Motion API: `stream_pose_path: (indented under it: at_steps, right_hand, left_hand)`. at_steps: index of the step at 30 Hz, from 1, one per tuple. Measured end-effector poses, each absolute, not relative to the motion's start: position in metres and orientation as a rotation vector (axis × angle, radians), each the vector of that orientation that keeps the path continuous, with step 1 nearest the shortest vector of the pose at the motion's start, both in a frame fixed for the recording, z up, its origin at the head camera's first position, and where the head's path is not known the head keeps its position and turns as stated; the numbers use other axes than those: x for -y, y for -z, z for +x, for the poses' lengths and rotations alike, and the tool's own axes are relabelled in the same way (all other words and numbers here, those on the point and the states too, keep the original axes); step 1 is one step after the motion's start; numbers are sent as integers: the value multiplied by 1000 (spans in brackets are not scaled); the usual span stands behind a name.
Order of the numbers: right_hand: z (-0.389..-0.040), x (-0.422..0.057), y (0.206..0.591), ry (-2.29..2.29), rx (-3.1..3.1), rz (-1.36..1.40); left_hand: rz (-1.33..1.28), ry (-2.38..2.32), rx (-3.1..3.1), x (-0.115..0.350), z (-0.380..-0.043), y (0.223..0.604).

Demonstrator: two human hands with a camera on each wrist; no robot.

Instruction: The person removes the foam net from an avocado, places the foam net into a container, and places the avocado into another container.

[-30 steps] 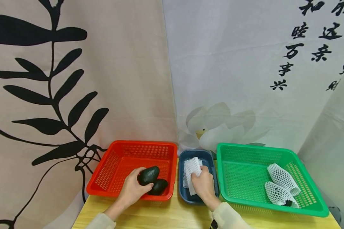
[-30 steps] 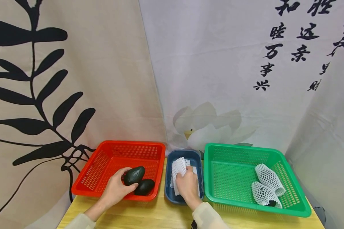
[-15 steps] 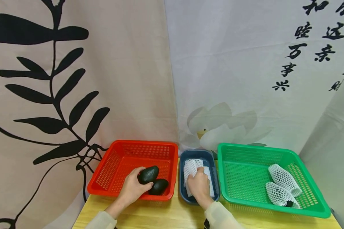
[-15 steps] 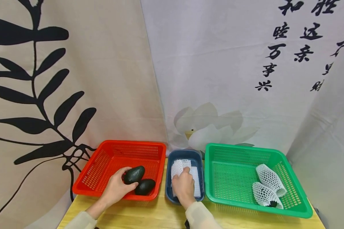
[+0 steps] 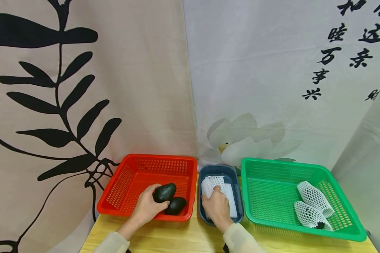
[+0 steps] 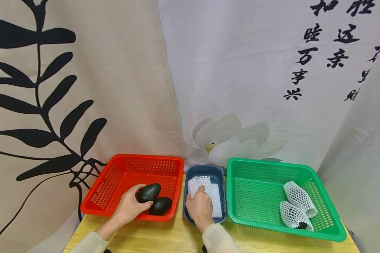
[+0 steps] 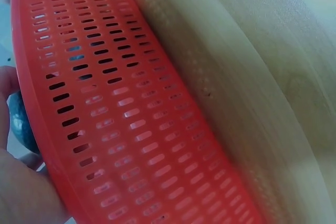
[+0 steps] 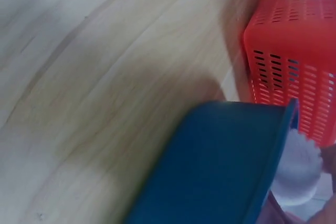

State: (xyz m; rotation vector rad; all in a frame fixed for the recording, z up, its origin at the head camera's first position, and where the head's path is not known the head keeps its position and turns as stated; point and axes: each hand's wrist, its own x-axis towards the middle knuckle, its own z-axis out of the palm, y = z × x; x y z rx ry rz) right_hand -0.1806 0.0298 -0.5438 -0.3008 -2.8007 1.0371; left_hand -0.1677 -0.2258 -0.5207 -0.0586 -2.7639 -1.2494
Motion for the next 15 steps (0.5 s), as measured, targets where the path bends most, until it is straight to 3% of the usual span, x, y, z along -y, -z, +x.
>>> stream_pose_path:
  at_steps: [15]
  right_hand:
    - [-176,-45,532,-866,2866,-140]
  left_hand:
    - [-35,1250,2836,232,-176,520]
